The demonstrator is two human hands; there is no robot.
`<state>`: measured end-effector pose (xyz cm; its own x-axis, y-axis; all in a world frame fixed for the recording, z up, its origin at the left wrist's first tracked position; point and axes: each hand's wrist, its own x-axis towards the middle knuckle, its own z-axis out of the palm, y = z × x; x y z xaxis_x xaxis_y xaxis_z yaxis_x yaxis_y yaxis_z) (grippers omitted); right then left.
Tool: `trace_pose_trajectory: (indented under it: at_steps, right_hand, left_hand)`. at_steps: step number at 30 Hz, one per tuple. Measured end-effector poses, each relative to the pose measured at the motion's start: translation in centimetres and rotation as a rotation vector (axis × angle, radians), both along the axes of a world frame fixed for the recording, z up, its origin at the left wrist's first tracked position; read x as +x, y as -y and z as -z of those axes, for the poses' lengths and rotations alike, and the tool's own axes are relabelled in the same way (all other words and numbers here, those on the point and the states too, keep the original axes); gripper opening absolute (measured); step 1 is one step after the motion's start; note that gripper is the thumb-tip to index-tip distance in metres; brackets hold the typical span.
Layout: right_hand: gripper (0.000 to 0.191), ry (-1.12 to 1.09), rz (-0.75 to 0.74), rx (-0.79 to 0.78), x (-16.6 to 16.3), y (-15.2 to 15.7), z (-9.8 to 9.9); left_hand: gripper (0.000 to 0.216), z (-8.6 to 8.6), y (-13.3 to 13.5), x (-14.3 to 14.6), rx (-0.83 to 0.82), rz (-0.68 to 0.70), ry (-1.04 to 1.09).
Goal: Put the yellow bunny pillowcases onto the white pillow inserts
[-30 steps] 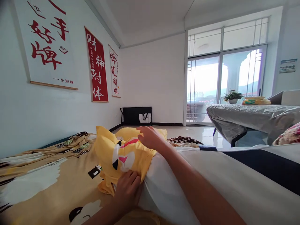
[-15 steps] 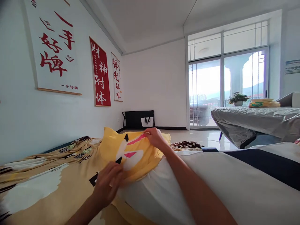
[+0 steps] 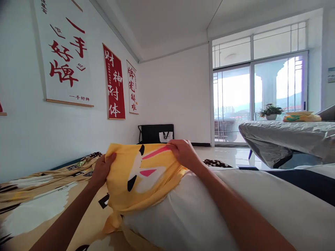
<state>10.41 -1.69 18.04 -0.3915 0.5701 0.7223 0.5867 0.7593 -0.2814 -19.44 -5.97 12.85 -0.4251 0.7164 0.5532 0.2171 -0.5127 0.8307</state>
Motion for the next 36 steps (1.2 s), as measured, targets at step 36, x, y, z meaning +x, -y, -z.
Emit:
trace_pose_trajectory:
  at_steps: [36]
  right_hand:
    - [0.039, 0.432, -0.038, -0.255, -0.2, 1.3, -0.1]
  left_hand:
    - [0.036, 1.5, 1.7, -0.4, 0.218, -0.415, 0.085]
